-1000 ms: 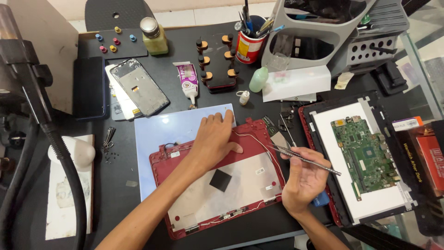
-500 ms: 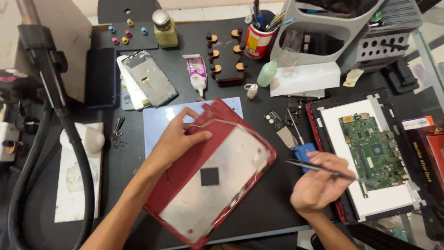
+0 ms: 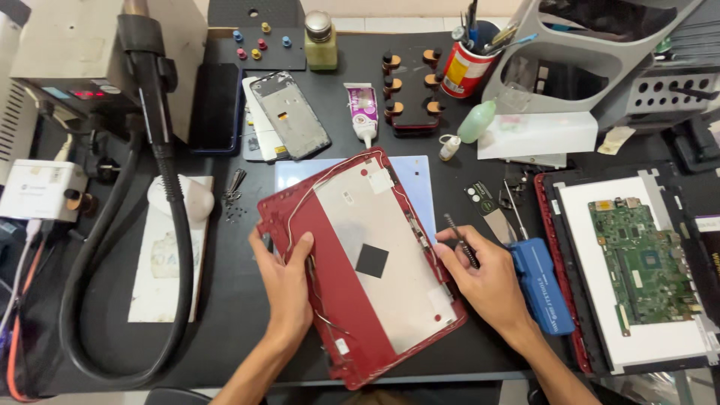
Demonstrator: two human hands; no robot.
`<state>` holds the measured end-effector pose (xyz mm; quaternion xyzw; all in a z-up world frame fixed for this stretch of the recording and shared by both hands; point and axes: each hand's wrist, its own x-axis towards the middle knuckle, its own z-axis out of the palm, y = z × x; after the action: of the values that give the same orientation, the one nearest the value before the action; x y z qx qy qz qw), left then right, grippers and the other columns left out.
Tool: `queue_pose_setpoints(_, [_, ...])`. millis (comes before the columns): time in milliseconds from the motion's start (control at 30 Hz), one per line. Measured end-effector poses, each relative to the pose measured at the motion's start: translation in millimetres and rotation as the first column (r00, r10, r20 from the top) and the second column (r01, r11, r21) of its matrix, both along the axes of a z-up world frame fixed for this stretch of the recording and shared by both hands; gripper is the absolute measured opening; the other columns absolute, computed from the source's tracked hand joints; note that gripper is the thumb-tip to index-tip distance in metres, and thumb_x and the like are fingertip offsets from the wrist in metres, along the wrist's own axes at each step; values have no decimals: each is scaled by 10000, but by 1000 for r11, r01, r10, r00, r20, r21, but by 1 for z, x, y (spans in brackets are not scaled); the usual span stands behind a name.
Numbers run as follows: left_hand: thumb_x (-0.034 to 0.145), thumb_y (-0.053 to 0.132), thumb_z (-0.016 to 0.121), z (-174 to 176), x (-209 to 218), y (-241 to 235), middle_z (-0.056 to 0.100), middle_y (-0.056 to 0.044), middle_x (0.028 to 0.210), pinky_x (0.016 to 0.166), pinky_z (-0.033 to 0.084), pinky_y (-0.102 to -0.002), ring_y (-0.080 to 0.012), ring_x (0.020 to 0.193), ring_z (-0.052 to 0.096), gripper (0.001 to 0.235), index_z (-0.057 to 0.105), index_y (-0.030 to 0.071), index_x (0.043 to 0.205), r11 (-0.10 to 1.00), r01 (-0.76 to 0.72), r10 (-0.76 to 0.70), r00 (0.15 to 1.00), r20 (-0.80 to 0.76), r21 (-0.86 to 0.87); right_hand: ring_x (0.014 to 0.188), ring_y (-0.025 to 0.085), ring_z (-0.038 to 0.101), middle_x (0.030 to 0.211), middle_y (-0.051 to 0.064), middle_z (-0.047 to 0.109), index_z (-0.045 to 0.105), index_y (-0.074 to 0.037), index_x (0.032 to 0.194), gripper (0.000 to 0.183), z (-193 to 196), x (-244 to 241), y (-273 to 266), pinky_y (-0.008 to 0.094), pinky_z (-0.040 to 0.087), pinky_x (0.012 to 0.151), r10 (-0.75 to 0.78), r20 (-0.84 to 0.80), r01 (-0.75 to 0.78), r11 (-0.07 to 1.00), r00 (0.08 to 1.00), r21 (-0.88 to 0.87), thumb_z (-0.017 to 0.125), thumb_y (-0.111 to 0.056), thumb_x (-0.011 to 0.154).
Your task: The person uses tweezers to carefully remove small components and adhesive residue from the back casing of a red laptop. They then pick up the laptop's screen assembly and place it on top of the casing.
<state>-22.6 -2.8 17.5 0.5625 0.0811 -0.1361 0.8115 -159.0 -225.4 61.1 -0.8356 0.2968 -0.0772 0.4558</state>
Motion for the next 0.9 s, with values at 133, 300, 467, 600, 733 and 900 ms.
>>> queue_pose_setpoints(133, [908,40,648,-5,-20,-1,642,-158,1201,843,546,-356,-196,1002,652,650,298,112,1451,997,-70,69,994,-85,-10,622,87,537,784,23,644,756,-50,1066,276,8,18,-1,264,444,537,94,69,-82,985,993,-154,780,-215,845])
queue_pose_setpoints(300, [909,52,663,-4,-36,2,650,-150,1210,867,544,-333,-183,1030,659,645,284,109,1427,994,-22,24,1000,-17,103,754,61,652,873,11,716,749,-34,1100,314,10,40,-8,247,491,625,233,123,-215,966,965,-144,783,-237,863])
queue_pose_setpoints(467, [899,61,687,-10,-35,14,685,-162,1176,848,564,-310,-172,1010,694,597,305,30,1357,982,56,-62,998,27,179,621,74,624,785,-3,672,715,-67,1180,369,2,52,-13,251,499,570,160,-78,-147,977,984,152,756,-230,852])
queue_pose_setpoints(600, [877,135,775,-7,-8,35,663,-107,1009,683,540,-323,-142,823,656,477,511,-41,1234,926,163,-192,980,54,340,650,36,562,770,-14,646,718,-46,1161,340,-8,50,-21,225,475,583,222,14,-222,972,975,78,769,-213,870])
queue_pose_setpoints(733, [820,266,818,6,20,51,608,-86,819,546,476,-353,-167,637,575,406,657,-9,1071,689,202,-396,909,128,696,627,39,514,764,-19,641,709,-32,1127,333,-15,42,-26,234,439,555,175,-30,-171,979,984,108,776,-217,858])
queue_pose_setpoints(900, [874,396,774,19,42,50,630,-136,807,635,489,-410,-265,675,629,383,735,16,893,435,42,-555,799,231,899,639,44,540,771,-5,657,720,-25,1077,309,-19,32,-25,232,455,575,137,-90,-129,988,986,87,779,-217,844])
